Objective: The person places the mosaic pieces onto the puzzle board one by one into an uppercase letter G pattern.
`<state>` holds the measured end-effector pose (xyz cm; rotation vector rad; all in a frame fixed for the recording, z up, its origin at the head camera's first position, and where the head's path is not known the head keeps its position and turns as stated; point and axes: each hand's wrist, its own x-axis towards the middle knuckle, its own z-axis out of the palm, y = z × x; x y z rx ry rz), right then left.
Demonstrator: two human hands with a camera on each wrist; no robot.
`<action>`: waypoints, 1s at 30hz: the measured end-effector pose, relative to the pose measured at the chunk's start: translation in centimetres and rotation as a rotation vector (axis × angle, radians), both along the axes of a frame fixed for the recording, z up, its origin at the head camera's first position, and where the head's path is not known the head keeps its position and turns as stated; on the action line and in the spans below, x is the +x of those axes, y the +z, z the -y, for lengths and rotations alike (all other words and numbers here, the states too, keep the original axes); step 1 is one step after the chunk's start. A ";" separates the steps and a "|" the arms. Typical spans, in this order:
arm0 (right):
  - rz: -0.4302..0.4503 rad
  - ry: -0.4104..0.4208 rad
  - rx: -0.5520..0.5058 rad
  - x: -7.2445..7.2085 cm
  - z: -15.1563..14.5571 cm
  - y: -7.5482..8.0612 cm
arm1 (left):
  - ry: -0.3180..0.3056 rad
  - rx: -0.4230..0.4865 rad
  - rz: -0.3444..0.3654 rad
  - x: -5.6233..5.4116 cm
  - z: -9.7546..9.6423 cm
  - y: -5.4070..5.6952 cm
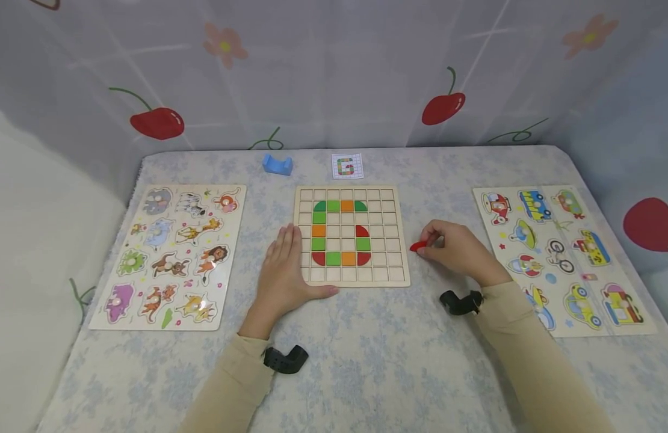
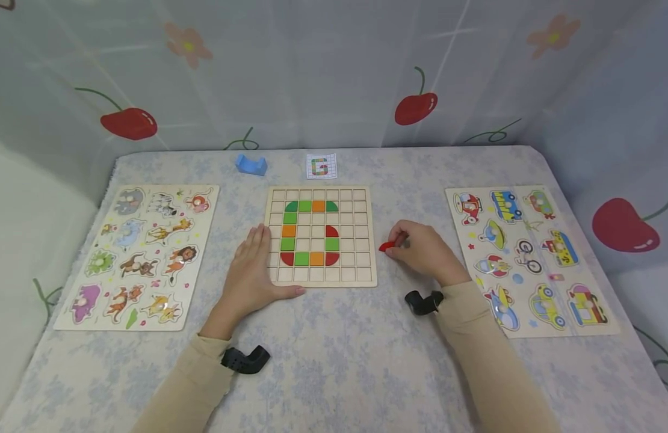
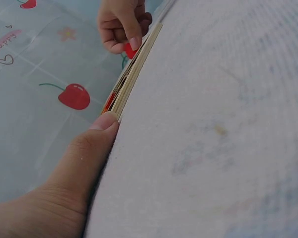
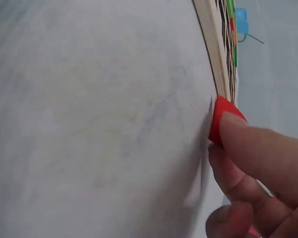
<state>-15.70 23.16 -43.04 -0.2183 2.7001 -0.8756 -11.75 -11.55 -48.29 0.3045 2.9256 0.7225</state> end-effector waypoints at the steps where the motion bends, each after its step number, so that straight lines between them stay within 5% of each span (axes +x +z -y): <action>1: -0.011 -0.008 -0.014 -0.1 0.1 0.0 | 0.000 -0.002 -0.001 0.0 0.0 0.0; 15: -0.007 0.038 -0.153 -2.7 7.7 0.1 | 0.005 -0.023 -0.003 0.0 -0.2 -0.3; 30: -0.068 0.086 -0.029 -3.3 11.9 -0.9 | 0.000 -0.018 -0.003 0.1 -0.5 -0.6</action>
